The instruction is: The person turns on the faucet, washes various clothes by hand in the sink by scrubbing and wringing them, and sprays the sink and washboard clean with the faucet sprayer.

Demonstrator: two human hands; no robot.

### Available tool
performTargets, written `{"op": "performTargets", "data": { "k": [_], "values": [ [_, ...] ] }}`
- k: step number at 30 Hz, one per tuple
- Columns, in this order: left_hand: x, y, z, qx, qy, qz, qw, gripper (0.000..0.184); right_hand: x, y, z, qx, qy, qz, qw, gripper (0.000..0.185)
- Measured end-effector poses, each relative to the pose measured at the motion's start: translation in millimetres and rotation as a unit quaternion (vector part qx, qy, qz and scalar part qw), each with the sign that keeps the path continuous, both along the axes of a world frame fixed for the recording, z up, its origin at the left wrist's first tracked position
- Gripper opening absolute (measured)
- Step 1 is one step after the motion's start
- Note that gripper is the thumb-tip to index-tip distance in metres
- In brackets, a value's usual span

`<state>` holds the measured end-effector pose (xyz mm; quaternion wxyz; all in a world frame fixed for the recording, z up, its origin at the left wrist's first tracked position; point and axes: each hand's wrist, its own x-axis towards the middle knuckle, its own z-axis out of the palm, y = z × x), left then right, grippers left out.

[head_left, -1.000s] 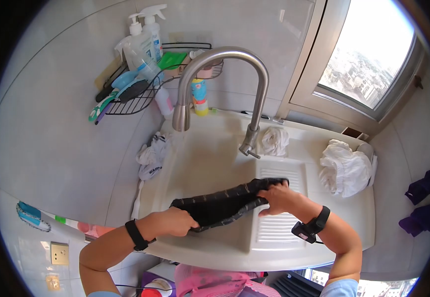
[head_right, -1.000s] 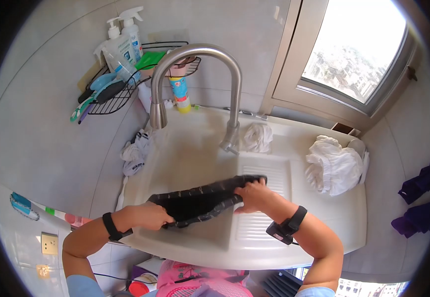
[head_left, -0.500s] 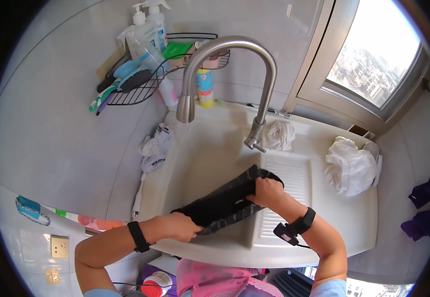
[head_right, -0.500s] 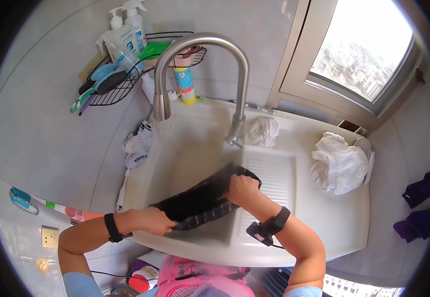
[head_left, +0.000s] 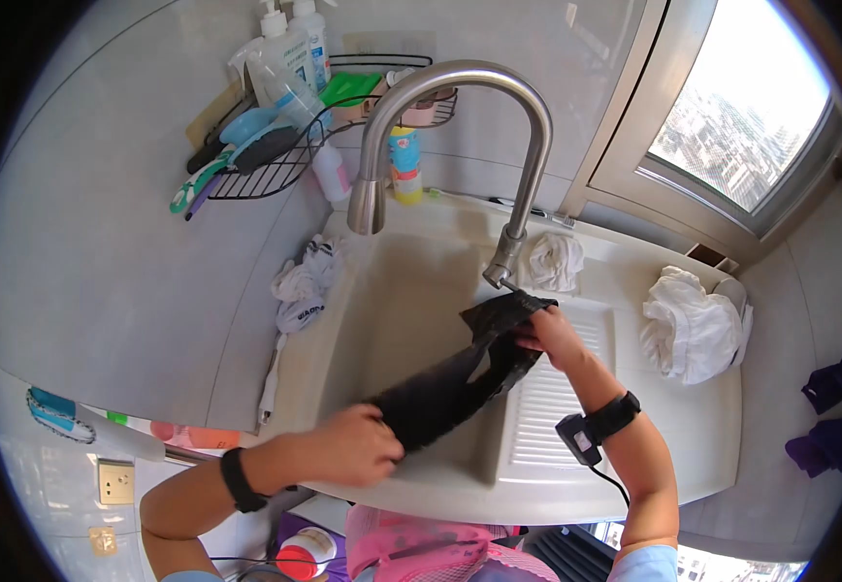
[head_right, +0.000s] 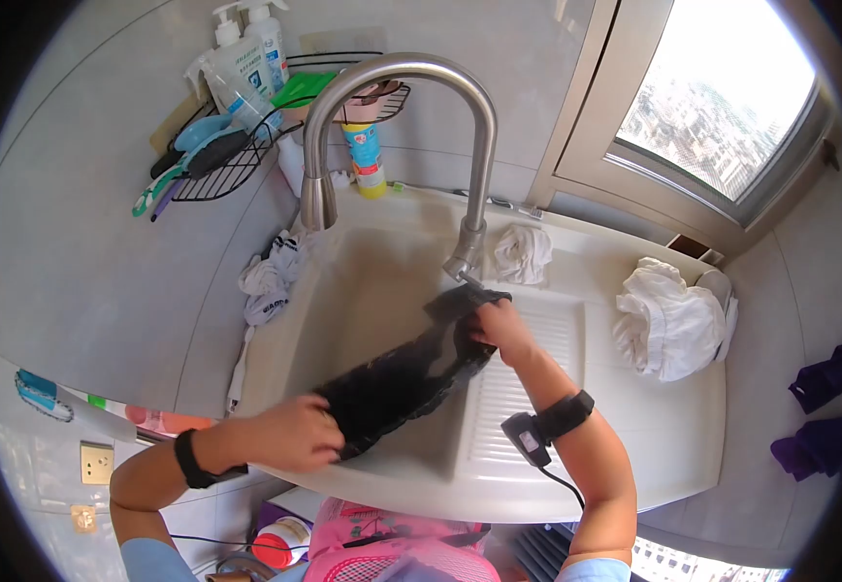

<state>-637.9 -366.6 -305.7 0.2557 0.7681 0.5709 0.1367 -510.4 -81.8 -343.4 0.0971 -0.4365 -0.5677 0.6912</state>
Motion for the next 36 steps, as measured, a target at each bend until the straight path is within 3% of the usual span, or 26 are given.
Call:
{"op": "performTargets", "data": {
  "k": [2, 3, 4, 8, 11, 12, 13, 14, 15, 17, 19, 20, 21, 23, 25, 28, 31, 34, 36],
  "values": [
    [-26, 5, 1, 0.078, 0.123, 0.127, 0.981, 0.014, -5, 21, -19, -0.114, 0.047, 0.01, 0.992, 0.03],
    [-35, 12, 7, 0.054, 0.174, 0.203, 0.962, 0.013, -9, 31, -32, -0.171, 0.071, 0.014, 0.983, 0.032],
    [-41, 18, 16, 0.032, 0.224, 0.278, 0.934, 0.012, -18, 29, -34, -0.147, 0.095, 0.014, 0.984, 0.034],
    [-48, 23, 30, 0.088, 0.251, 0.328, 0.906, 0.01, -22, 10, -24, -0.143, 0.119, 0.012, 0.982, 0.033],
    [-31, 11, 24, -0.076, 0.244, 0.243, 0.936, 0.016, -2, 0, -76, -0.168, 0.176, 0.001, 0.97, 0.027],
    [-27, 3, 11, -0.118, 0.148, 0.219, 0.957, 0.022, 16, 5, -113, 0.139, 0.147, 0.234, 0.951, 0.024],
    [-25, -2, -9, -0.158, 0.051, 0.194, 0.967, 0.029, 17, 0, -110, 0.243, 0.02, 0.367, 0.898, 0.023],
    [-24, -3, -26, -0.151, 0.04, 0.172, 0.973, 0.032, 18, -5, -106, 0.349, -0.076, 0.497, 0.791, 0.022],
    [-23, -1, -45, -0.143, 0.028, 0.149, 0.978, 0.035, 3, -27, -70, 0.258, -0.248, 0.54, 0.762, 0.024],
    [-33, 21, -83, -0.184, 0.019, 0.14, 0.973, 0.04, -13, -37, -109, 0.315, -0.324, 0.508, 0.733, 0.036],
    [-50, 54, -130, -0.281, 0.022, 0.168, 0.945, 0.043, -49, -34, -160, 0.308, -0.214, 0.426, 0.824, 0.051],
    [-62, 63, -168, -0.26, 0.044, 0.211, 0.941, 0.048, -67, -34, -179, 0.302, -0.153, 0.378, 0.862, 0.059],
    [-74, 69, -210, -0.235, 0.069, 0.254, 0.936, 0.053, -78, -37, -194, 0.34, -0.211, 0.356, 0.845, 0.066],
    [-76, 68, -248, -0.221, 0.132, 0.304, 0.917, 0.064, -89, -51, -224, 0.41, -0.325, 0.303, 0.796, 0.08],
    [-68, 74, -273, -0.244, 0.207, 0.324, 0.89, 0.077, -100, -73, -208, 0.277, -0.38, 0.365, 0.804, 0.093],
    [-73, 90, -290, -0.288, 0.264, 0.265, 0.881, 0.087, -107, -82, -271, 0.452, -0.296, 0.404, 0.738, 0.09],
    [-88, 101, -321, -0.229, 0.254, 0.309, 0.888, 0.09, -130, -38, -291, 0.408, -0.266, 0.454, 0.746, 0.085],
    [-98, 114, -321, -0.212, 0.184, 0.347, 0.895, 0.088, -152, -24, -297, 0.464, -0.312, 0.405, 0.723, 0.08],
    [-97, 114, -328, -0.156, 0.187, 0.372, 0.896, 0.084, -146, -42, -345, 0.539, -0.262, 0.342, 0.724, 0.077]
  ]
}}
